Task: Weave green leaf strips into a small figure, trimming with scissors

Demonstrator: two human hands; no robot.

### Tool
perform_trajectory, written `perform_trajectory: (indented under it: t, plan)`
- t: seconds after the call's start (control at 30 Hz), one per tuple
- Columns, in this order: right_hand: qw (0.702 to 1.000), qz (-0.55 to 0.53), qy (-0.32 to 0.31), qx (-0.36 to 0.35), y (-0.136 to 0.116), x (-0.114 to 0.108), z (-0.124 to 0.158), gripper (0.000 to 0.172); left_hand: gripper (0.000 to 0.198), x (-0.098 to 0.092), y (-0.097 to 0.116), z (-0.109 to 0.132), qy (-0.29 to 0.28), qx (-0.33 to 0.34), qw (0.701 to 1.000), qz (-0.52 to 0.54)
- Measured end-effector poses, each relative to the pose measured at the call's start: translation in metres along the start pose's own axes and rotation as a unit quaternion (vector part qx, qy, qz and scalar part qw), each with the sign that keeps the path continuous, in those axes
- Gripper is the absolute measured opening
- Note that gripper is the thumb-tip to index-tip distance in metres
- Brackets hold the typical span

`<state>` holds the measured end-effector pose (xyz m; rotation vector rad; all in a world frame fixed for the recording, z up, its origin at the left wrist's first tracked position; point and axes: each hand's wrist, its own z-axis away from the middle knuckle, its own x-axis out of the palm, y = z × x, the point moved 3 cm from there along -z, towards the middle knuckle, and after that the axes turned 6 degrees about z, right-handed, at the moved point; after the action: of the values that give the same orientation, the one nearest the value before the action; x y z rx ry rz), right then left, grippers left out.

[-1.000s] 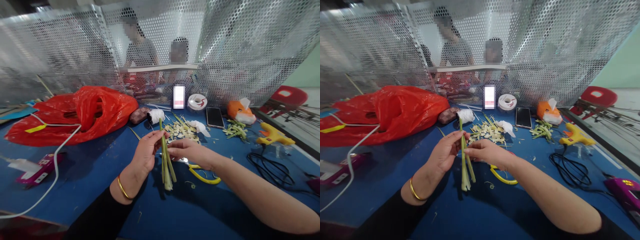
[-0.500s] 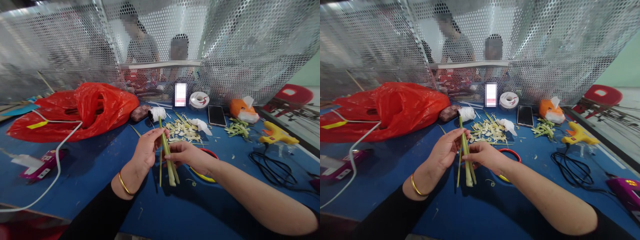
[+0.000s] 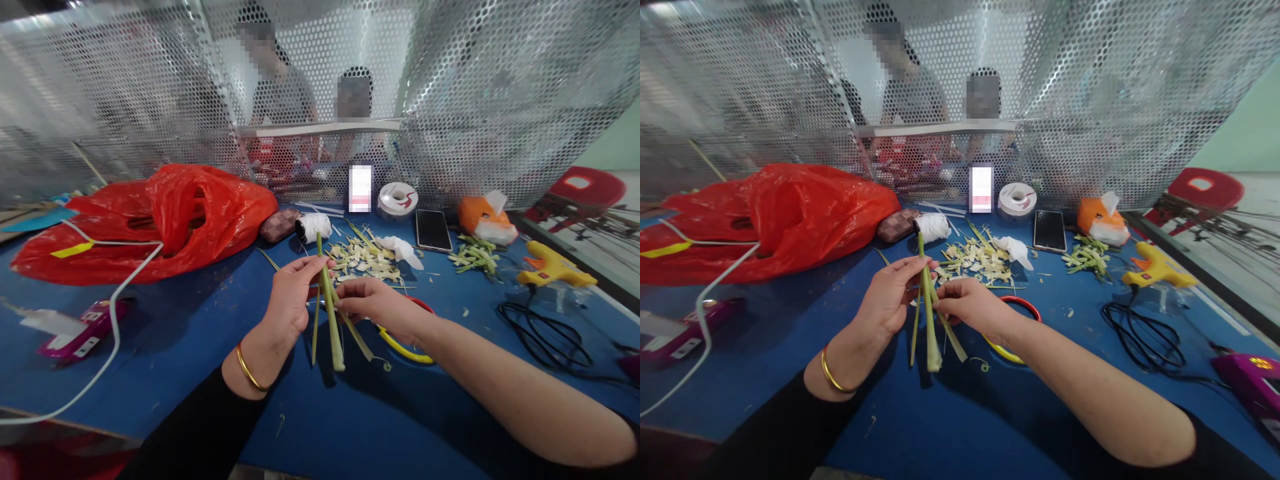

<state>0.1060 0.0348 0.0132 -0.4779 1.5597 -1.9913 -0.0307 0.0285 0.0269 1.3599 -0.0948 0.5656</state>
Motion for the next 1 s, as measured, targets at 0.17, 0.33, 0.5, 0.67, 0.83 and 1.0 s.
perform_trajectory:
  t: [0.17, 0.33, 0.5, 0.67, 0.83, 1.0]
  plan:
    - [0.999, -0.045, -0.004, 0.012, 0.0010, 0.0028, 0.0012, 0.008, 0.019, -0.0006, -0.0012, -0.0014, 0.008, 0.015, 1.000, -0.013]
    - [0.999, 0.002, 0.024, -0.021, 0.0062, 0.0078, 0.0012, 0.019, 0.017, 0.0015, -0.0053, -0.0004, -0.005, 0.022, 1.000, -0.014]
    - [0.999, 0.008, 0.037, -0.001, 0.0081, 0.0063, 0.0003, 0.013, 0.014, 0.0016, -0.0065, -0.0005, -0.013, 0.011, 1.000, -0.023]
    - [0.999, -0.022, -0.004, 0.034, 0.0033, 0.0017, 0.0021, 0.009, 0.014, 0.0006, -0.0053, -0.0011, -0.019, 0.006, 1.000, -0.014]
    - [0.999, -0.021, -0.002, 0.044, 0.0035, 0.0002, 0.0007, 0.008, 0.015, 0.0007, -0.0052, -0.0010, -0.014, -0.016, 1.000, 0.002]
    - [0.999, -0.001, 0.012, 0.036, 0.0049, 0.0004, -0.0021, 0.013, 0.018, -0.0010, -0.0065, -0.0027, -0.042, -0.047, 0.998, 0.014]
